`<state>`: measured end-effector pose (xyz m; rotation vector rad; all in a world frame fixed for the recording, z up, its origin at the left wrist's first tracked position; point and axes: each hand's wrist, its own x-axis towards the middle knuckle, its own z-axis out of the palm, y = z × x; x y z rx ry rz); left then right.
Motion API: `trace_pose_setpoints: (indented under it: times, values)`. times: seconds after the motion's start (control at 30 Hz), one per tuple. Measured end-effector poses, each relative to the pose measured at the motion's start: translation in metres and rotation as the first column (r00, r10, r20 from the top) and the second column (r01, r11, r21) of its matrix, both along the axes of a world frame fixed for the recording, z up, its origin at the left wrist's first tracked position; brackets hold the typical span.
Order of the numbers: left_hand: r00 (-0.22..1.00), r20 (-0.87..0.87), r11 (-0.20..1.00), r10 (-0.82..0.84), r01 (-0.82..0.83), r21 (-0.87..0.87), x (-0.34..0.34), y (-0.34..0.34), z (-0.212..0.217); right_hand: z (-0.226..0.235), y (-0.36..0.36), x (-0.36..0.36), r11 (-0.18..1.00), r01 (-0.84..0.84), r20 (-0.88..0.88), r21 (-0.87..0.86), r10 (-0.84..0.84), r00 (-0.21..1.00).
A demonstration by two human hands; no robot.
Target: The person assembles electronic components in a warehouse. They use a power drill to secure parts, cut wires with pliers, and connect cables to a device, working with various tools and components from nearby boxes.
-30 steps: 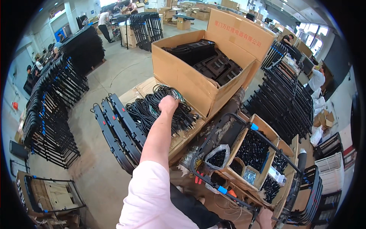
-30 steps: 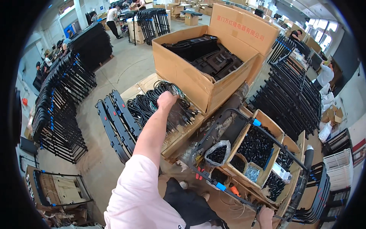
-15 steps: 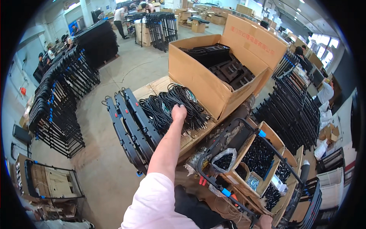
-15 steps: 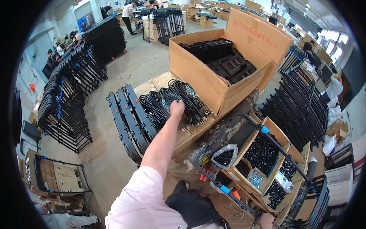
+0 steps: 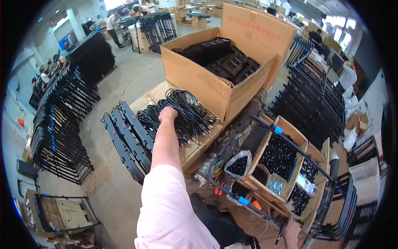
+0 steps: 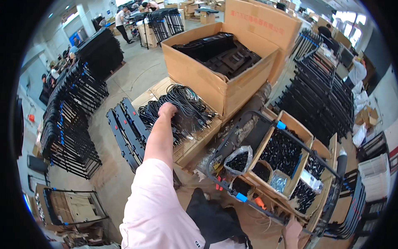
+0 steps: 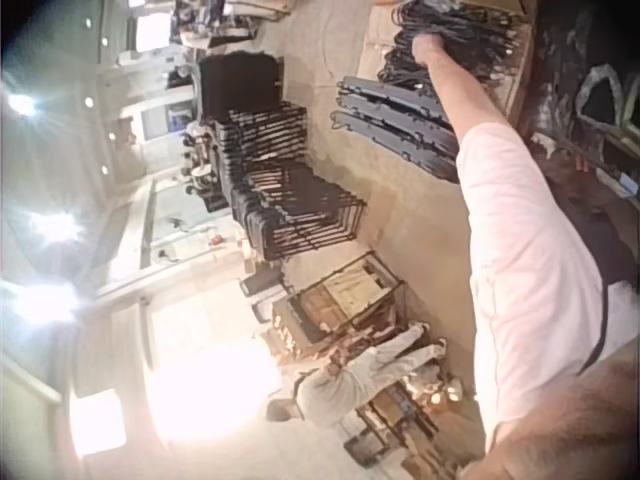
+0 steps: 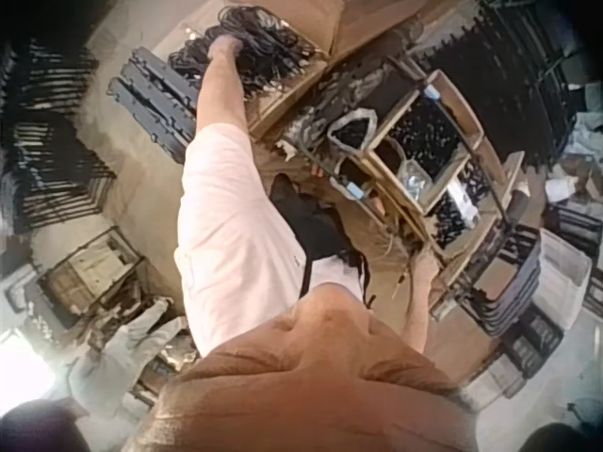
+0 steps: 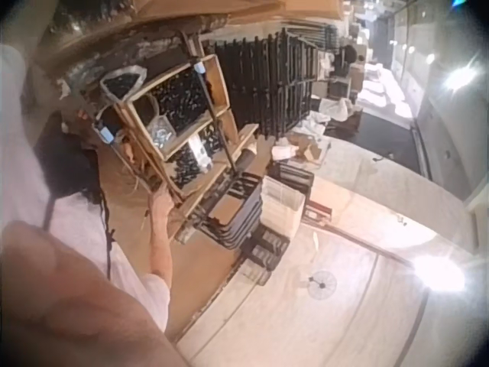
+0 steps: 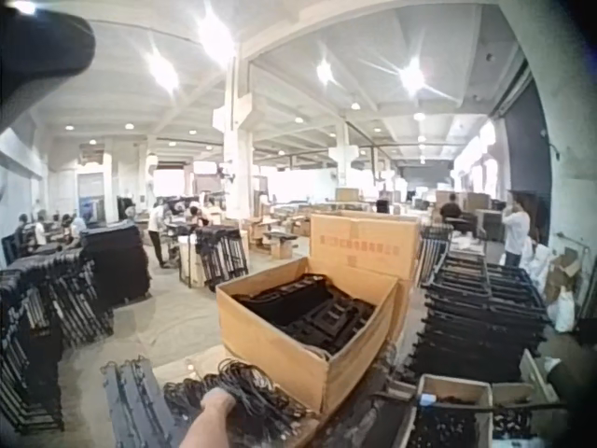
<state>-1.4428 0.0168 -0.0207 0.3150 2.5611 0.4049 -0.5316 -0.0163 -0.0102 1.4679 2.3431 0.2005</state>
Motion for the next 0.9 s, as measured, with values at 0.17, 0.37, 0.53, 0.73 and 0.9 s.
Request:
trace_pose_setpoints:
  times: [0.17, 0.37, 0.53, 0.73, 0.9]
  values:
    - [0.965, -0.119, 0.970, 0.232, -0.221, 0.098, 0.022, -0.020, 0.013, -0.013, 0.008, 0.000, 0.973, 0.205, 0.143, -0.106, -0.189, 0.972]
    - [0.827, 0.150, 0.724, 0.541, -0.549, 0.417, -0.045, -0.058, -0.006, 0.008, 0.015, -0.014, 0.946, 0.131, 0.136, -0.297, -0.094, 0.986]
    - [0.658, 0.648, 0.021, 0.384, -0.708, 0.706, -0.037, -0.056, 0.007, 0.006, 0.014, -0.013, 0.969, 0.068, 0.081, -0.239, -0.050, 0.995]
    - [0.904, 0.243, 0.121, 0.351, -0.301, 0.946, 0.027, -0.057, 0.121, 0.026, 0.007, -0.024, 0.992, -0.025, -0.042, -0.127, 0.019, 0.999]
    - [0.939, 0.204, -0.138, 0.277, -0.171, 0.976, 0.104, -0.065, 0.186, 0.035, 0.005, -0.028, 0.985, -0.030, -0.132, -0.171, 0.008, 0.991]
